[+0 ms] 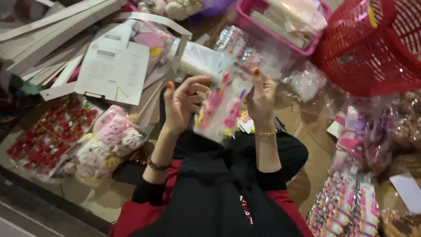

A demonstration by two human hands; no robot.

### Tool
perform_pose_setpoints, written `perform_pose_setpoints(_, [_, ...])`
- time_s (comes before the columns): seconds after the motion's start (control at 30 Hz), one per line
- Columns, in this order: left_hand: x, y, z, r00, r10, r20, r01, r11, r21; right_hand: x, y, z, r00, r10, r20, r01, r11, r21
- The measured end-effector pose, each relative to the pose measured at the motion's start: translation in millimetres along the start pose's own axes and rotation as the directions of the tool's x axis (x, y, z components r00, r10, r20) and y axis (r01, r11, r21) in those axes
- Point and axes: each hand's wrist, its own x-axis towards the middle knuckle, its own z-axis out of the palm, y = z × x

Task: The person organizes hair clips on cardboard backing and places them into clear plastic bags by hand while sitting on the floor.

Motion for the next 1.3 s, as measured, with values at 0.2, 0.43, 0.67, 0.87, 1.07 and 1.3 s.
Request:
perform_pose_setpoints(0.2, [3.3,-11.8,14.0,0.932,0.339,0.127,-0.327,0.635,0.700,-8.5,-28.0,-6.0,0.942,0.229,0.245,-0.164,0.952,-0.259])
perform_pose_setpoints(0.43, [3.9,-37.3,10.3,0.933,0.358,-0.014,-0.248,0.673,0.697,-41.6,39.3,-29.2,0.965,0.239,0.111,-0.199,0.937,-0.287])
perform_pose_setpoints(0.67, [-1.4,-130.2,-28.9,0.905,0.333,-0.266,-0.053,0.707,0.705,-81.3,70.0,-21.2,0.993,-0.110,-0.041,0.065,0.806,-0.589])
perform_pose_setpoints(0.87, [6.3,-143.6,-28.5,0.937,0.305,-0.168,-0.106,0.709,0.697,-78.1,97.1,-46.8,0.967,-0.140,-0.211,-0.031,0.762,-0.647])
perform_pose_setpoints(1.07, [22.3,-132.6,-7.6,0.978,0.192,-0.079,-0.091,0.737,0.670,-57.1,106.2,-54.0,0.905,0.040,-0.424,-0.270,0.824,-0.497])
perform_pose_setpoints(1.3, [42.5,-167.2,1.4,0.985,0.157,-0.076,-0.050,0.673,0.738,-29.8,127.5,-93.6,0.680,0.509,-0.527,-0.556,0.827,0.083])
